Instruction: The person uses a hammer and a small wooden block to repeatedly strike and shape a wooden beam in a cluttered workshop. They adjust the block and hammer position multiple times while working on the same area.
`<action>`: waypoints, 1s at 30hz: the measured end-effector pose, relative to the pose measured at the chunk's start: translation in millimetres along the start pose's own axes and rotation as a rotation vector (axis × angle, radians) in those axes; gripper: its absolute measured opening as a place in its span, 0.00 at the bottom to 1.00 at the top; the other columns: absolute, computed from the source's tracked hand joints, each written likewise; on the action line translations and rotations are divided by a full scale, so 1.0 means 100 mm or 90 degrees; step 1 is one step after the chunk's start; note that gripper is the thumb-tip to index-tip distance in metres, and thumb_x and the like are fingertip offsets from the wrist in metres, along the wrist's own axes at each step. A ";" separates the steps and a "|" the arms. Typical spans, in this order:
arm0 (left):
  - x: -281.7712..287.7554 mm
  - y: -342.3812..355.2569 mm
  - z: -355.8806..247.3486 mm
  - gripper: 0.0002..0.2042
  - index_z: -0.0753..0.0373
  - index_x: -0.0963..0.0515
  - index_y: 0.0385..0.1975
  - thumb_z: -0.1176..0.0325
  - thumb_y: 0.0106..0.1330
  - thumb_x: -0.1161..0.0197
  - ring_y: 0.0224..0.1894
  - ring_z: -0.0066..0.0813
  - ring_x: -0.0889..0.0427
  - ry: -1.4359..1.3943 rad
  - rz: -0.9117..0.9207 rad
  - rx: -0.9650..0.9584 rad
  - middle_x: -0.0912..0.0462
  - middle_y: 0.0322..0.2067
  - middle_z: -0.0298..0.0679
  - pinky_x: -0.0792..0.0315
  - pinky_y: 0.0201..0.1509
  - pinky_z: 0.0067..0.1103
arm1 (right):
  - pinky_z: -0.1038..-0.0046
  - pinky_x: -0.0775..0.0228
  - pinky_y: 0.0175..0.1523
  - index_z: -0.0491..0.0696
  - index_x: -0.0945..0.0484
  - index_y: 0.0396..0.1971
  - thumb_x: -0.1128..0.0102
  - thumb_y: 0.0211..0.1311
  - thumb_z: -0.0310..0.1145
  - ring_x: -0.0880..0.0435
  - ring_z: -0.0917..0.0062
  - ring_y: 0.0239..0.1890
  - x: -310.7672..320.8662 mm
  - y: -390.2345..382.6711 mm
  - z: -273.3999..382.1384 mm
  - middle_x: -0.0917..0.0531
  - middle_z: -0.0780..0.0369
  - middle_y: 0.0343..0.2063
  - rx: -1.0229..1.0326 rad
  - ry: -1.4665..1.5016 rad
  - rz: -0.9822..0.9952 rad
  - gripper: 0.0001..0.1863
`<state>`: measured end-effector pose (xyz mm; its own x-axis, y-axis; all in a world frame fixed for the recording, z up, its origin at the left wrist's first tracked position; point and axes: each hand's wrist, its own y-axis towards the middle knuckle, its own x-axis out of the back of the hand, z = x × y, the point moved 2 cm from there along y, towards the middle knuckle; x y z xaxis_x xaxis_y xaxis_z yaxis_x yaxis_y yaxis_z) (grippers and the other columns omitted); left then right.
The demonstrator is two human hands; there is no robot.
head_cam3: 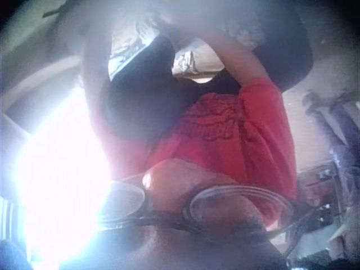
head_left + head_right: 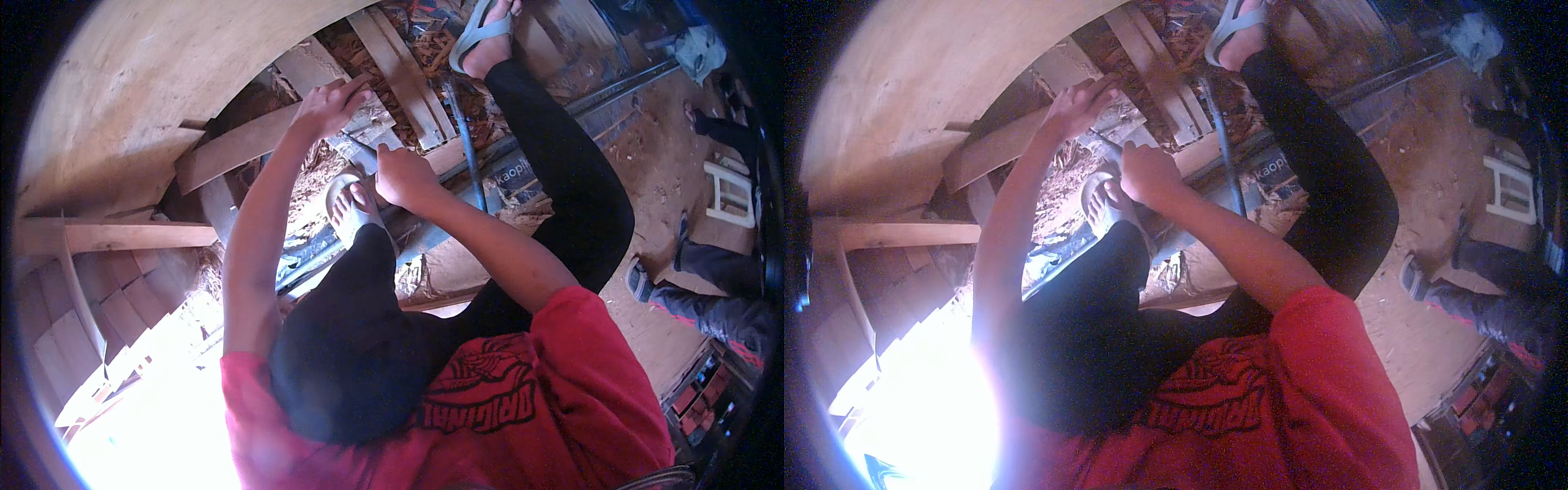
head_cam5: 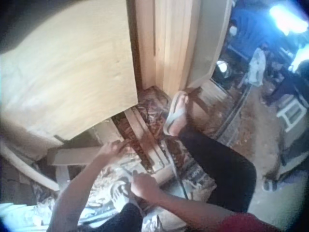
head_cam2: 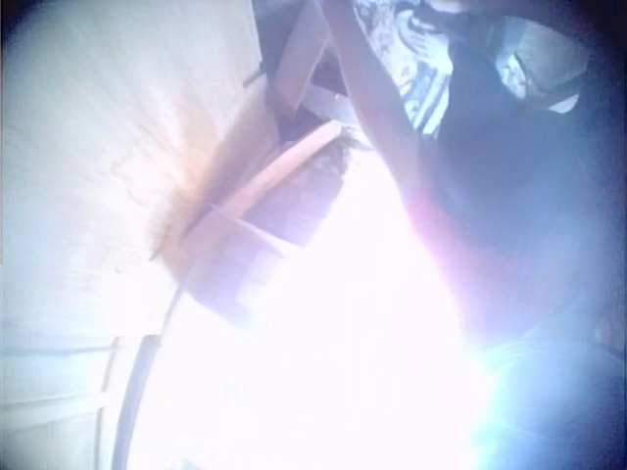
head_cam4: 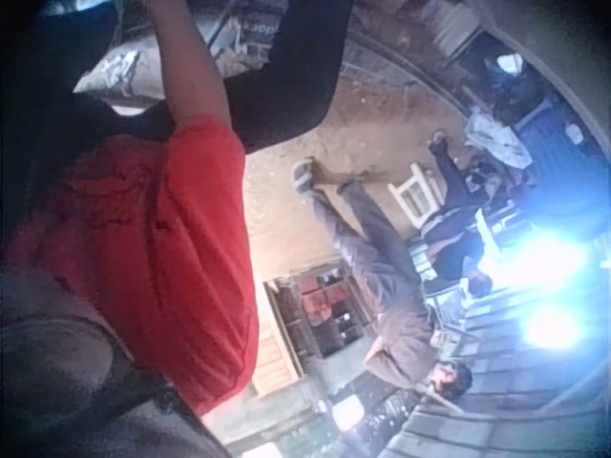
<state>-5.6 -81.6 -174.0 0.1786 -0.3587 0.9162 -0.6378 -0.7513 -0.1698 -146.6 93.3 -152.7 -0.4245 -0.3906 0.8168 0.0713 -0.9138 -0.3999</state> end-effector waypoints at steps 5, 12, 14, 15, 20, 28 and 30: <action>0.01 0.05 0.04 0.31 0.44 0.29 0.77 0.34 0.84 0.57 0.60 0.60 0.15 -0.022 0.023 0.009 0.13 0.57 0.54 0.22 0.67 0.48 | 0.51 0.13 0.49 0.41 0.19 0.49 0.27 0.67 0.48 0.06 0.50 0.43 -0.02 0.06 -0.01 0.09 0.47 0.38 0.023 -0.034 0.000 0.25; 0.03 0.04 0.02 0.34 0.46 0.28 0.77 0.32 0.83 0.58 0.63 0.59 0.17 0.006 0.056 0.010 0.14 0.59 0.54 0.25 0.71 0.46 | 0.47 0.14 0.46 0.39 0.22 0.49 0.36 0.70 0.35 0.07 0.45 0.38 -0.18 0.03 -0.03 0.10 0.44 0.31 0.029 0.027 -0.050 0.16; 0.05 0.04 0.01 0.34 0.47 0.28 0.77 0.32 0.83 0.58 0.64 0.58 0.17 -0.008 0.054 0.002 0.14 0.59 0.53 0.25 0.71 0.46 | 0.46 0.14 0.46 0.39 0.23 0.48 0.36 0.70 0.36 0.07 0.45 0.38 -0.22 0.01 -0.05 0.10 0.44 0.30 0.025 0.019 -0.056 0.16; 0.05 0.04 0.01 0.34 0.47 0.28 0.77 0.32 0.83 0.59 0.64 0.58 0.17 -0.014 0.052 0.001 0.14 0.59 0.53 0.25 0.71 0.46 | 0.46 0.14 0.46 0.39 0.23 0.48 0.36 0.70 0.36 0.07 0.46 0.38 -0.24 0.01 -0.06 0.10 0.44 0.30 0.033 0.020 -0.062 0.16; 0.04 0.04 -0.02 0.32 0.49 0.27 0.76 0.36 0.84 0.56 0.62 0.58 0.15 0.011 0.025 -0.028 0.14 0.60 0.54 0.23 0.69 0.47 | 0.48 0.14 0.47 0.41 0.23 0.51 0.34 0.72 0.38 0.07 0.48 0.40 -0.31 0.00 -0.09 0.10 0.46 0.33 0.009 0.013 -0.041 0.17; -0.01 0.02 -0.02 0.33 0.48 0.27 0.76 0.34 0.84 0.58 0.63 0.57 0.16 0.035 0.001 -0.031 0.15 0.61 0.54 0.24 0.69 0.48 | 0.46 0.14 0.41 0.43 0.26 0.50 0.36 0.72 0.38 0.07 0.46 0.35 -0.49 0.00 -0.12 0.11 0.45 0.29 0.016 0.017 -0.091 0.17; 0.00 0.02 -0.02 0.36 0.44 0.30 0.78 0.30 0.83 0.63 0.66 0.56 0.18 0.030 0.022 -0.014 0.16 0.63 0.53 0.28 0.71 0.46 | 0.46 0.14 0.40 0.43 0.26 0.50 0.37 0.72 0.38 0.08 0.45 0.34 -0.53 0.00 -0.13 0.11 0.44 0.29 0.016 0.023 -0.103 0.17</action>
<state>-8.8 -82.3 -173.4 0.1208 -0.3580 0.9259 -0.6600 -0.7257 -0.1945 -135.9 115.8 -201.5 -0.4643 -0.2341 0.8542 0.0222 -0.9672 -0.2530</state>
